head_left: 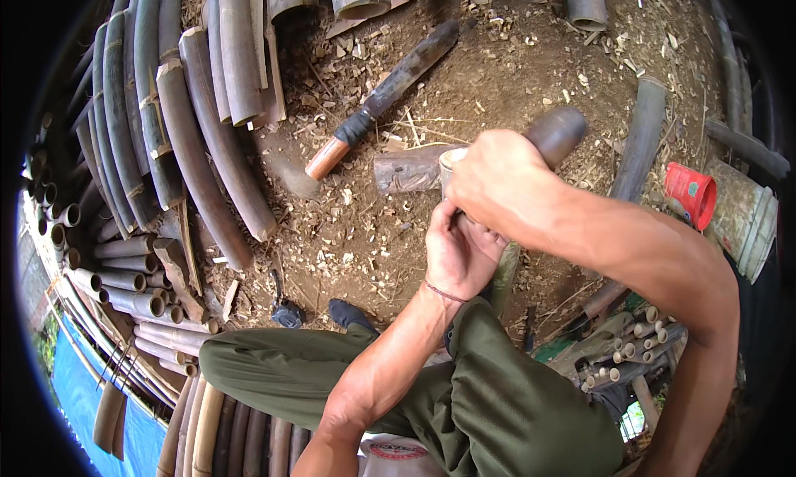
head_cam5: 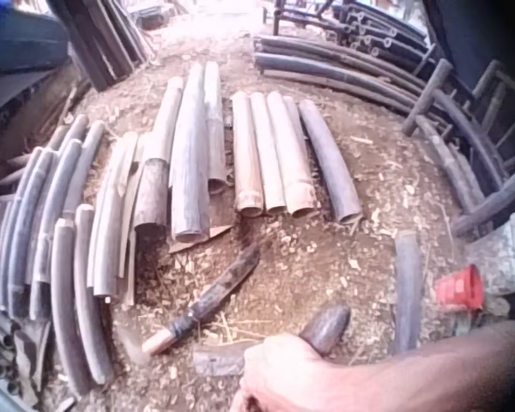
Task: The person uses a cleaver and a curved scraper to clean the inside edges and smooth the surface of bamboo pole segments.
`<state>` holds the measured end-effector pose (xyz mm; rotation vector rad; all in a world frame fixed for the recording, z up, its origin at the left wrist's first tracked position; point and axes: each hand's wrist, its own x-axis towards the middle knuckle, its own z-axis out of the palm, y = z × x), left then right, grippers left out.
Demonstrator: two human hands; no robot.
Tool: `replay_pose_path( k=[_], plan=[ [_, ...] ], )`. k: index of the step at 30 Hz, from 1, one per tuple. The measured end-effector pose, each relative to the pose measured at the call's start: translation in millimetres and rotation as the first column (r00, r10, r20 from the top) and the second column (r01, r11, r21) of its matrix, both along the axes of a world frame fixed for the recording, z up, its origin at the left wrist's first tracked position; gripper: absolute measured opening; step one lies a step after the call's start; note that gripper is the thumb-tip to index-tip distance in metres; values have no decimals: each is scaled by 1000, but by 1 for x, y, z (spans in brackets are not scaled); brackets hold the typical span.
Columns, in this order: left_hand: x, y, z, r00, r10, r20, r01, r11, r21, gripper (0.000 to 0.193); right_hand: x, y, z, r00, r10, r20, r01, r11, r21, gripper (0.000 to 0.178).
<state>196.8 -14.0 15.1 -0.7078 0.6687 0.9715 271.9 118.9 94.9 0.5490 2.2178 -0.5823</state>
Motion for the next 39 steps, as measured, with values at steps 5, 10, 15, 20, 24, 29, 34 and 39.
replay_pose_path(
  k=[5,10,15,20,24,29,34,39],
  plan=[
    [-35,-47,-27,906,-422,31,330,751,572,86,47,-50,-22,889,-457,-30,449,883,-141,21],
    [-46,-62,46,124,-365,-923,982,-86,166,91,53,-163,-22,-186,-977,-104,895,-125,-429,34],
    [-98,-60,55,-415,-213,-884,903,-211,-373,64,10,-172,-41,-468,-837,283,543,-525,-655,33],
    [-133,-16,43,-564,-158,-810,826,-90,-557,45,-29,-135,-63,-479,-663,575,294,-739,-606,33],
    [-141,46,66,-583,202,-787,763,-198,-615,37,-34,-131,-62,-520,-481,706,-140,-767,-626,35],
    [-89,122,102,-552,519,-652,471,-451,-758,26,-13,-128,-55,-479,-286,830,-606,-576,-549,38],
    [-17,156,121,-333,770,-544,175,-516,-838,3,-2,-144,-73,-244,-107,964,-897,-352,-266,33],
    [21,162,138,-195,768,-610,-2,-622,-783,12,6,-142,-62,-210,85,974,-878,-455,-150,41]
  ],
)
